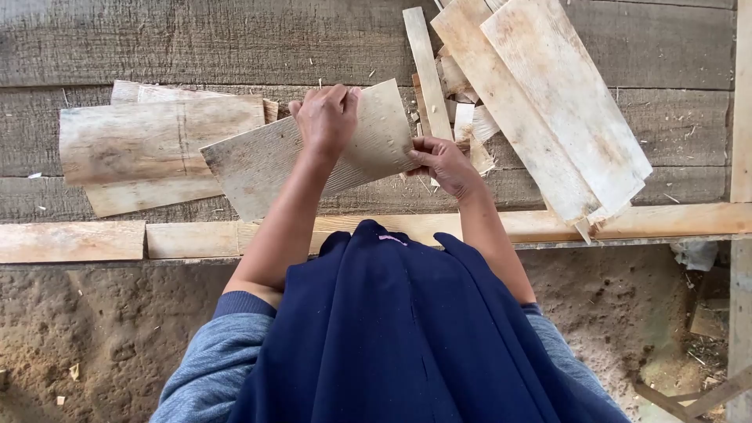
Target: Cutting thin wood sheets with a utility knife and arranging them on a wooden surface.
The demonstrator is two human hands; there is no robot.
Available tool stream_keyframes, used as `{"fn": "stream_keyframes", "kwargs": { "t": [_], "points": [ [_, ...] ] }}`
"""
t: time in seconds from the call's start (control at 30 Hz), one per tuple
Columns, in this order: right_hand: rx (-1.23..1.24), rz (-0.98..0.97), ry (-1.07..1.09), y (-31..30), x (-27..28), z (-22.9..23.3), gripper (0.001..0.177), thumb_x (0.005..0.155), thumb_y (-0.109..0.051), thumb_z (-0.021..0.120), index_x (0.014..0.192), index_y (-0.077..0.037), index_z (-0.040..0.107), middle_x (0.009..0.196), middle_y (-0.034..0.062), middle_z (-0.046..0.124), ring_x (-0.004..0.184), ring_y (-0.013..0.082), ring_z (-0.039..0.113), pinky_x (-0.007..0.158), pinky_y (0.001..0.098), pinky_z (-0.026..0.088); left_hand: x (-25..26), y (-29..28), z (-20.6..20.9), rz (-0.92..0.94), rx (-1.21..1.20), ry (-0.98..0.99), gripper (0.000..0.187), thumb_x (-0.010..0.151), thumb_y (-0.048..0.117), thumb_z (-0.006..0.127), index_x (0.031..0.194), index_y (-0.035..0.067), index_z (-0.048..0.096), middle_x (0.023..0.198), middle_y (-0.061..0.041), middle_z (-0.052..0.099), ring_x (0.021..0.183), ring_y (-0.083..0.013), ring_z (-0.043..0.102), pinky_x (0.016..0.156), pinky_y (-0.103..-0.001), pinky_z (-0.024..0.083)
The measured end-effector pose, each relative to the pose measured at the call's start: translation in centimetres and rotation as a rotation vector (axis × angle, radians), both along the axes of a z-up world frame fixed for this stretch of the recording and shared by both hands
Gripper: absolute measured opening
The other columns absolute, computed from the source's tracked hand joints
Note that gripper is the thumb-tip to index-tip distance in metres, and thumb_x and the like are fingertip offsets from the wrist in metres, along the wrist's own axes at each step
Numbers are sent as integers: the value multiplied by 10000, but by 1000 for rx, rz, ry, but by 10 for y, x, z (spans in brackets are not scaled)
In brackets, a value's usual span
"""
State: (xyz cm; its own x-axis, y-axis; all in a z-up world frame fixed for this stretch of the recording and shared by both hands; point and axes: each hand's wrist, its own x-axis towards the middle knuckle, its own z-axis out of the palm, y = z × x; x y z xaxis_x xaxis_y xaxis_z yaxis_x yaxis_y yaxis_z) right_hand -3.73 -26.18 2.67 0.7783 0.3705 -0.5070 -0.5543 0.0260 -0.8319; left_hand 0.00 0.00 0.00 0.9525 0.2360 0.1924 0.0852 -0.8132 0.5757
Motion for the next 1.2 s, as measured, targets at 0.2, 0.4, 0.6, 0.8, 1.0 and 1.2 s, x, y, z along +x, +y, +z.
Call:
{"fn": "stream_keyframes", "kwargs": {
  "t": [0.2, 0.4, 0.6, 0.8, 1.0, 1.2],
  "points": [
    [78, 50, 34, 5, -3, 27, 634, 881, 74, 678, 1473, -42, 483, 1249, 221, 668, 1153, 369, 679, 1015, 530, 559, 1, 10, -1, 10, -32, 61, 345, 976, 486, 544, 749, 234, 609, 748, -17, 662, 825, -272, 656, 761, -449, 376],
    [80, -25, -26, 9, -9, 3, 621, 846, 101, 744, 1420, -51, 561, 1080, 162, 721, 969, 285, 754, 873, 453, 656, -3, 25, -20, 48, -51, 150, 313, 951, 469, 548, 742, 257, 646, 765, -22, 686, 819, -307, 655, 789, -494, 405],
    [5, 58, 11, 35, -8, -18, 482, 961, -68, 694, 1419, -78, 543, 1069, 104, 738, 931, 254, 767, 808, 439, 663, -12, 23, -17, 35, 37, -81, 214, 875, 406, 682, 759, 227, 668, 741, -49, 634, 818, -300, 604, 780, -510, 372],
    [6, -80, 12, 102, -14, -6, 592, 897, -44, 667, 1442, 64, 464, 1029, 110, 629, 864, 170, 641, 773, 316, 624, -36, 38, 6, -132, 138, -3, 450, 1005, 326, 609, 1422, 165, 557, 1571, -138, 347, 1441, -408, 209, 1168, -679, -2],
    [-30, 12, -37, 176, -20, -32, 410, 956, -220, 681, 1338, -144, 552, 1003, 23, 688, 790, 125, 636, 854, 448, 643, -68, 55, 3, -183, 46, 165, 451, 961, 317, 620, 1391, 182, 632, 1569, -117, 419, 1501, -440, 212, 1152, -750, -22],
    [-628, 139, -319, 184, -19, -18, 289, 973, -415, 615, 1202, -280, 727, 1088, 13, 749, 1097, 210, 692, 1014, 390, 512, -64, 49, -46, -246, 39, 272, 435, 1039, 511, 441, 1355, 269, 616, 1394, -49, 572, 1411, -361, 372, 1117, -760, 211]
  ]
}}
